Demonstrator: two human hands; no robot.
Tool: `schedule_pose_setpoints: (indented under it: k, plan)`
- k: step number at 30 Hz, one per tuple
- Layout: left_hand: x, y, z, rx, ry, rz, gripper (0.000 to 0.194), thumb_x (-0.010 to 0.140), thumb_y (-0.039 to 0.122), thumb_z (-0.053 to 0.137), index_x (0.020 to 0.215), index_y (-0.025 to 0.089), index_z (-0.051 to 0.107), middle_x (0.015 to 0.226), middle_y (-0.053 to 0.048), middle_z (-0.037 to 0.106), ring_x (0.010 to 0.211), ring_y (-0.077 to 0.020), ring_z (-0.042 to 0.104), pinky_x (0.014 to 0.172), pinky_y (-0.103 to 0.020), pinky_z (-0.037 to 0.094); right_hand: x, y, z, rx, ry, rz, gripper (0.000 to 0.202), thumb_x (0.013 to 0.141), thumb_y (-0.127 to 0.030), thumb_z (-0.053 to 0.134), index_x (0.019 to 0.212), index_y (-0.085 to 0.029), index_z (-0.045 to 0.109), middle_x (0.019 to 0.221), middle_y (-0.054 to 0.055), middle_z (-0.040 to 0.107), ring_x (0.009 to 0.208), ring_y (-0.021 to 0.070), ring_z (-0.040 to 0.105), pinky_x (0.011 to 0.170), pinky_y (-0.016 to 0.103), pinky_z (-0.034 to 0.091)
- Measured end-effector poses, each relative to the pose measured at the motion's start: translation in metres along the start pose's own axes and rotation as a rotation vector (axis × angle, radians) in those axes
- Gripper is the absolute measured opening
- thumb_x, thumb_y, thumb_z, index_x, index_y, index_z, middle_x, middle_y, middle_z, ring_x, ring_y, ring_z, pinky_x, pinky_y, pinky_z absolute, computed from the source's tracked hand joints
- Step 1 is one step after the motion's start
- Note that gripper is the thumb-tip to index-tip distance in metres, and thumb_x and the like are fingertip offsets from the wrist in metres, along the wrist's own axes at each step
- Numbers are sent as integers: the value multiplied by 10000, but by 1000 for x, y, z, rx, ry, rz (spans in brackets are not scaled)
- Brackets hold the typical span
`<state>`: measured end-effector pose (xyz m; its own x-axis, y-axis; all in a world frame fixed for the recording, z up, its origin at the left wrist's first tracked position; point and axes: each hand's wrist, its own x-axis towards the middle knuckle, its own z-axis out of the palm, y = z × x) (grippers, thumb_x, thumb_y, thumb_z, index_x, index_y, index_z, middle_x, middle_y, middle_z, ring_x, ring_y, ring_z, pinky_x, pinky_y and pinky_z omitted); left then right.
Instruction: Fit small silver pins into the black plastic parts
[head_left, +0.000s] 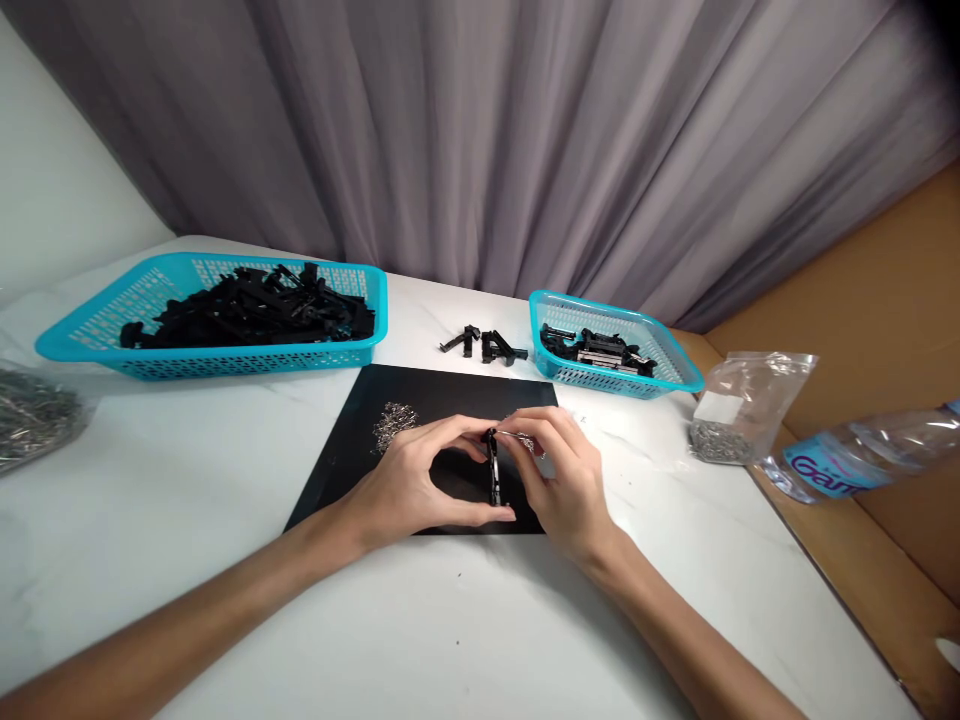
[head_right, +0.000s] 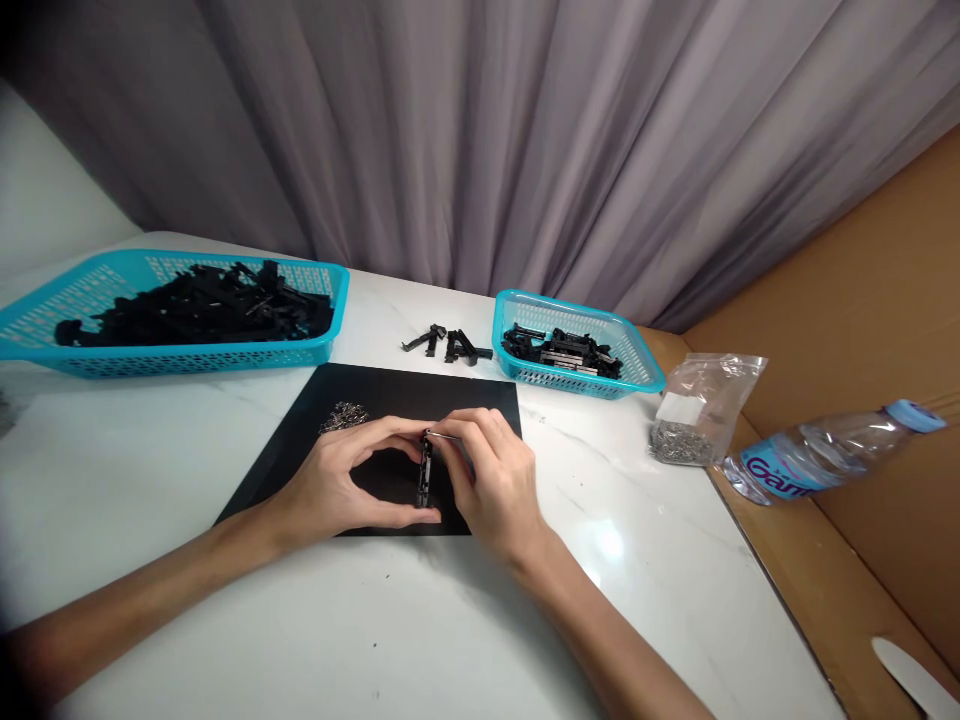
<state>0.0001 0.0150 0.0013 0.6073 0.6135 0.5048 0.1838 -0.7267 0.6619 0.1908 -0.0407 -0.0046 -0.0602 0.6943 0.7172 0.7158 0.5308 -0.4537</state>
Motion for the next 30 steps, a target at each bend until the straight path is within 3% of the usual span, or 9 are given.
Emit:
schedule_pose_setpoints:
  k: [5, 10, 15, 23, 30]
  plan:
    - [1, 1, 1, 8, 10, 21, 674, 642, 371, 939, 1214, 188, 633, 1010, -36, 752, 864, -200, 740, 825, -330, 618, -2, 0, 0, -90, -24, -55, 175, 1015, -150, 528, 1083, -229, 668, 1037, 91, 719, 935, 222, 681, 735, 360, 548]
    - [3, 3, 0, -13, 21, 22, 712, 653, 372, 938, 1262, 176, 625, 1025, -44, 742, 878, -197, 737, 827, -324, 619, -7, -2, 5, 54, 46, 0, 254, 1021, -141, 496, 1104, -253, 709, 1077, 82, 737, 982, 216, 710, 818, 377, 583]
    - [3, 1, -1, -48, 12, -12, 698, 648, 385, 937, 1244, 175, 640, 1017, -50, 752, 876, -204, 747, 819, -326, 628, -1, -7, 0, 304, 21, 216, 174, 980, -211, 606, 1019, -266, 767, 1051, 71, 733, 941, 216, 697, 686, 337, 556]
    - [2, 1, -1, -98, -31, -43, 673, 645, 352, 937, 1227, 183, 645, 1042, -61, 753, 898, -215, 747, 841, -344, 628, 11, 4, -8, 681, -86, 603, 148, 881, -370, 744, 907, -232, 789, 951, 46, 745, 870, 195, 658, 778, 330, 517]
    - [1, -1, 0, -29, -90, -23, 613, 672, 374, 915, 1193, 197, 645, 1007, -34, 737, 892, -207, 731, 824, -340, 601, 11, 12, -9, 699, -139, 656, 203, 762, -396, 854, 826, -213, 793, 902, 50, 738, 825, 193, 656, 742, 322, 511]
